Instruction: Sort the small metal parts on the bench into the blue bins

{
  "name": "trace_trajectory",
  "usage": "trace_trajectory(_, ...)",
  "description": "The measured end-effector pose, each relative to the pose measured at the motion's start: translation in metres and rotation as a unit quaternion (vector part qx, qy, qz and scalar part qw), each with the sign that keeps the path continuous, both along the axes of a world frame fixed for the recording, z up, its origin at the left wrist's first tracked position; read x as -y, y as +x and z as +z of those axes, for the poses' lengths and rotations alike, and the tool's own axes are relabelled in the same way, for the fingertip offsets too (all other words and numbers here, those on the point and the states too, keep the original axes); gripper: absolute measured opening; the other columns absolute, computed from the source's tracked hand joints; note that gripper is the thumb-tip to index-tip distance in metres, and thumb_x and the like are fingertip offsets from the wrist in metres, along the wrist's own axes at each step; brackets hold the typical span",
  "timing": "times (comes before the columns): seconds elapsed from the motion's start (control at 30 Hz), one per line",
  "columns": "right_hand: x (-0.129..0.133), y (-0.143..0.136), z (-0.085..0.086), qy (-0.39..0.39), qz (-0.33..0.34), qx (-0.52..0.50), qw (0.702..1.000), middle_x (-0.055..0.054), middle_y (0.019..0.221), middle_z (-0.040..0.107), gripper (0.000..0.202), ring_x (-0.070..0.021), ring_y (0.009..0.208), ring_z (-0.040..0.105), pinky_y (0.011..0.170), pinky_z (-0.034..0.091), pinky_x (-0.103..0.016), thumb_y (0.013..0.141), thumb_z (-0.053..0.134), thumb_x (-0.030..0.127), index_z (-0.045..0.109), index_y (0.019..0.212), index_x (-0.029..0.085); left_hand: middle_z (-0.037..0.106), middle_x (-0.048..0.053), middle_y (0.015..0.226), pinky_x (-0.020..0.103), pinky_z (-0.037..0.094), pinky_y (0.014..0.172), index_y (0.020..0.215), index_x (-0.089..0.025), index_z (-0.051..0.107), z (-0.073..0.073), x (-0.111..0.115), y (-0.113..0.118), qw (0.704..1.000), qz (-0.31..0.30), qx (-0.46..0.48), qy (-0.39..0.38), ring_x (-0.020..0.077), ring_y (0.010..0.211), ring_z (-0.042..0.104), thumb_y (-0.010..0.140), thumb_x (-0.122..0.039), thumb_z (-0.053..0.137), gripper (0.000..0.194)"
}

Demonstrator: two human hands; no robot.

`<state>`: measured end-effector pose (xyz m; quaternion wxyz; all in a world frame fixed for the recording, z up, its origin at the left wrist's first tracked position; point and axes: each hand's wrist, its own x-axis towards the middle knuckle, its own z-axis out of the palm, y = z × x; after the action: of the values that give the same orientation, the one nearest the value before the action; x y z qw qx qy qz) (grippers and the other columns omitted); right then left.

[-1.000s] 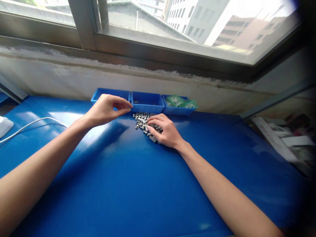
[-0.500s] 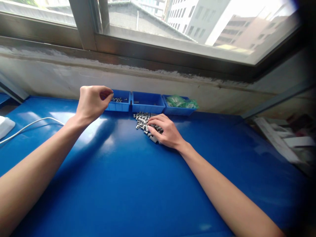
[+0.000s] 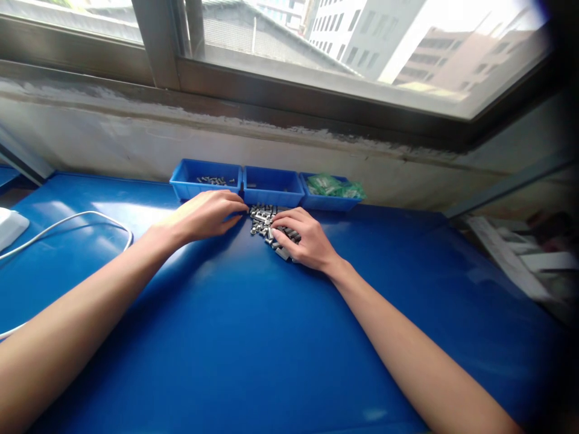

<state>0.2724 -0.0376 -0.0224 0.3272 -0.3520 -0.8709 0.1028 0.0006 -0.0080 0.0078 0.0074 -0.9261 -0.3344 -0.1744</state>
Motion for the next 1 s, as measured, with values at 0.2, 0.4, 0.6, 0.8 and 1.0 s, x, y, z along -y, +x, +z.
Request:
trace_trajectory(0.2, 0.001, -0.001, 0.001, 0.001, 0.002, -0.007, 1.0, -0.006, 0.107, 0.075, 0.011, -0.0245, 0.106, 0.064, 0.098, 0.05, -0.044, 0.094, 0.064, 0.03, 0.072, 0.098, 0.022, 0.073, 0.012, 0.115, 0.036, 0.055, 0.092, 0.116, -0.017, 0.073, -0.008, 0.001, 0.004, 0.999, 0.007, -0.047, -0.012, 0.0255, 0.104, 0.069, 0.097, -0.019, 0.045, 0.033)
trace_trajectory(0.4, 0.001, -0.001, 0.003, 0.001, 0.001, -0.001, 1.0, -0.006, 0.108, 0.074, 0.012, -0.0245, 0.106, 0.064, 0.098, 0.05, -0.044, 0.094, 0.064, 0.029, 0.072, 0.098, 0.022, 0.072, 0.012, 0.11, 0.036, 0.053, 0.09, 0.106, -0.015, 0.072, -0.005, 0.002, 0.006, 0.999, 0.01, -0.028, -0.025, 0.0258, 0.1, 0.068, 0.098, -0.025, 0.049, 0.027)
trace_trajectory(0.6, 0.001, 0.0, 0.003, 0.003, -0.001, -0.001, 1.0, -0.007, 0.108, 0.074, 0.012, -0.0246, 0.105, 0.064, 0.097, 0.051, -0.044, 0.094, 0.064, 0.03, 0.072, 0.097, 0.022, 0.072, 0.009, 0.094, 0.032, 0.051, 0.075, 0.097, -0.016, 0.071, -0.007, 0.002, 0.007, 0.998, 0.048, -0.02, -0.028, 0.0237, 0.084, 0.068, 0.097, -0.027, 0.052, 0.022)
trace_trajectory(0.8, 0.001, -0.001, 0.002, 0.0, -0.001, -0.004, 1.0, -0.006, 0.108, 0.075, 0.011, -0.0246, 0.106, 0.065, 0.099, 0.051, -0.045, 0.094, 0.063, 0.03, 0.072, 0.098, 0.023, 0.071, 0.01, 0.105, 0.035, 0.052, 0.084, 0.122, -0.018, 0.067, -0.013, -0.001, 0.007, 0.997, 0.041, 0.04, -0.046, 0.0246, 0.094, 0.068, 0.094, -0.023, 0.05, 0.032)
trace_trajectory(1.0, 0.001, -0.001, 0.002, -0.003, -0.003, -0.009, 1.0, -0.006, 0.108, 0.075, 0.012, -0.0253, 0.108, 0.065, 0.099, 0.052, -0.046, 0.095, 0.063, 0.031, 0.072, 0.099, 0.023, 0.072, 0.008, 0.094, 0.031, 0.054, 0.078, 0.116, -0.015, 0.073, -0.005, 0.001, 0.013, 0.984, 0.03, 0.168, -0.043, 0.0189, 0.081, 0.068, 0.091, -0.024, 0.059, 0.03)
